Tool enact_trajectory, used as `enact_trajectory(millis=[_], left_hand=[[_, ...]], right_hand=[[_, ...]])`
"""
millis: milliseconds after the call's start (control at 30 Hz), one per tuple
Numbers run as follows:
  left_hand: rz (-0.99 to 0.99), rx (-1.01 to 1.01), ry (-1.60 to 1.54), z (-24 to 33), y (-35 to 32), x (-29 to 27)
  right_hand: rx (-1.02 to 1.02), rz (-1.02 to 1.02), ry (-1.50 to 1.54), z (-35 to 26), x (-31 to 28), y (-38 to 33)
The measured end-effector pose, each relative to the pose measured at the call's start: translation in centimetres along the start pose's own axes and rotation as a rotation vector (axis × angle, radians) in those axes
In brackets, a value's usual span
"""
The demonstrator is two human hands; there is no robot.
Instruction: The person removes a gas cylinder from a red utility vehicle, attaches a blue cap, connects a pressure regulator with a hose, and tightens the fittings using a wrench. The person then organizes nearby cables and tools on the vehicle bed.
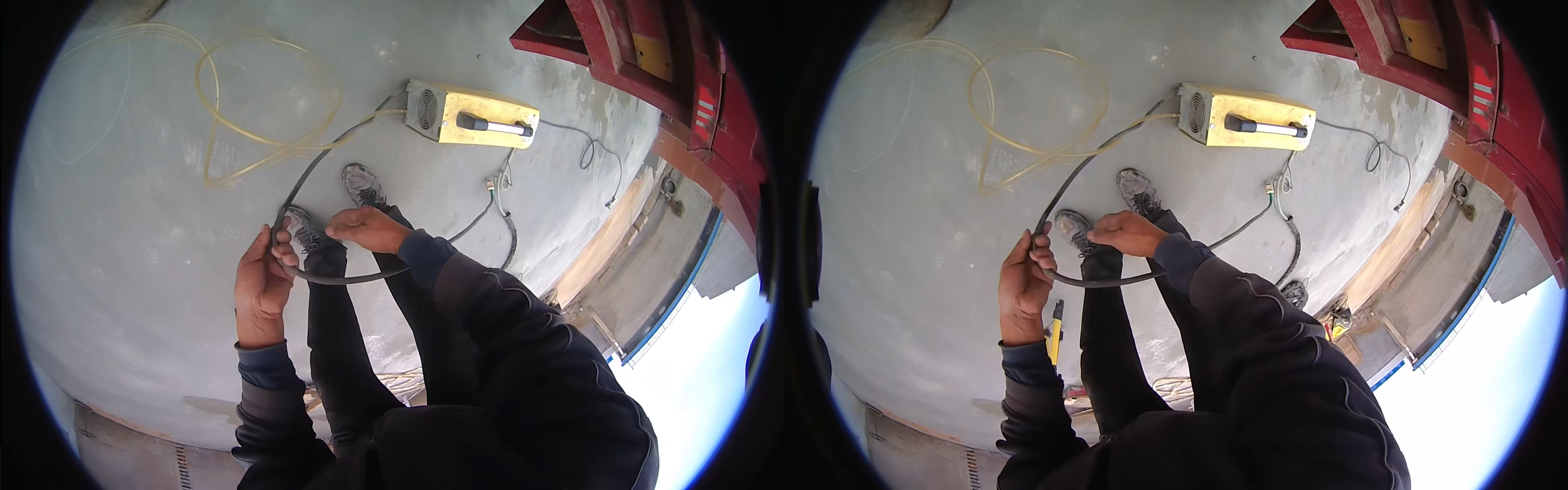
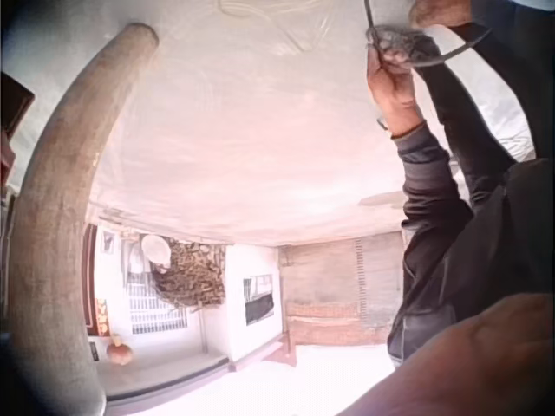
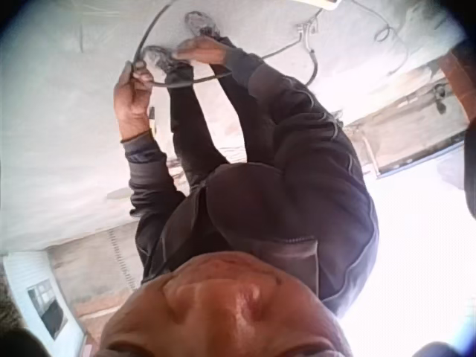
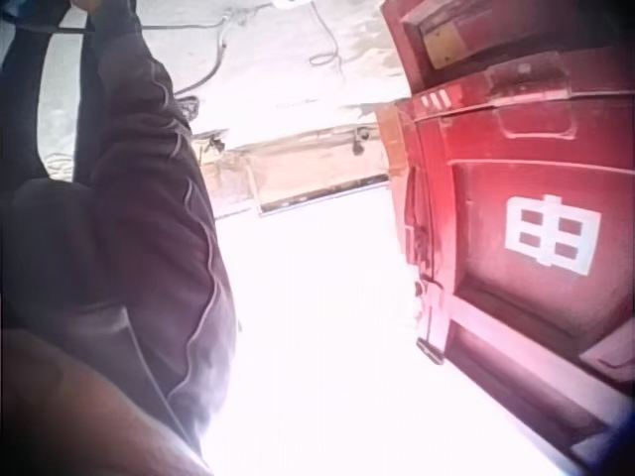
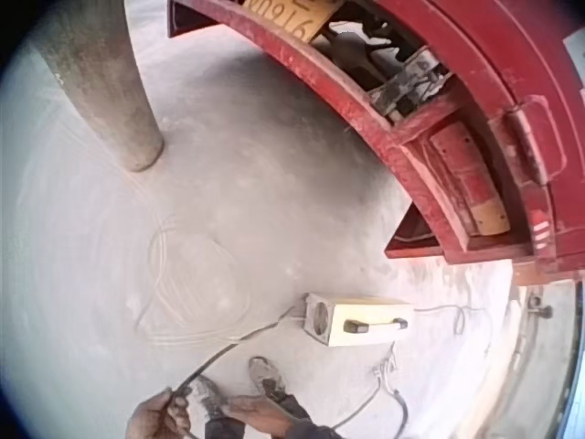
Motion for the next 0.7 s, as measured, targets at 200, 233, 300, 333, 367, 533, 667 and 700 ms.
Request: enact_trajectory(millis=[200,233,300,333,367,533,667,700], left_hand=[[-0.004,0.244,-0.061,7.1,-1.3,10.2],[0.038,0.247,0.183,7.2,-1.9,10.0],[0.140,0.256,0.667,8.0,-2.9,7.9],[0.198,0.330,0.744,9.4,-3.4,7.3],[0.257,0.406,0.818,10.8,-4.1,6.7],[0.520,0.640,1.284,16.4,-7.7,5.4],[0.559,0.601,1.479,19.1,-9.1,4.8],[0.567,0.579,1.508,19.6,-9.5,4.0]], right_hand=[[0.387,-0.247,0.083,5.3,3.4,-10.4],[0.377,-0.298,0.105,4.2,4.7,-11.1],[0.163,-0.206,0.168,3.4,6.5,-10.2],[0.010,-0.019,-0.005,2.3,4.9,-8.7],[-0.144,0.170,-0.175,0.9,3.3,-7.5],[-0.089,0.834,-0.414,3.2,-10.5,2.0],[-0.107,0.790,-0.571,1.6,-18.9,10.8],[-0.087,0.719,-0.699,0.2,-19.6,12.9]])
Point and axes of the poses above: each hand's wrist, its own y-axis towards the middle knuckle, its own x-axis out of the palm, z = x × y, the point moved 10 cm from there along y, towards the middle knuckle, and after that the axes turned 6 degrees about -y, right-handed, at the moved point
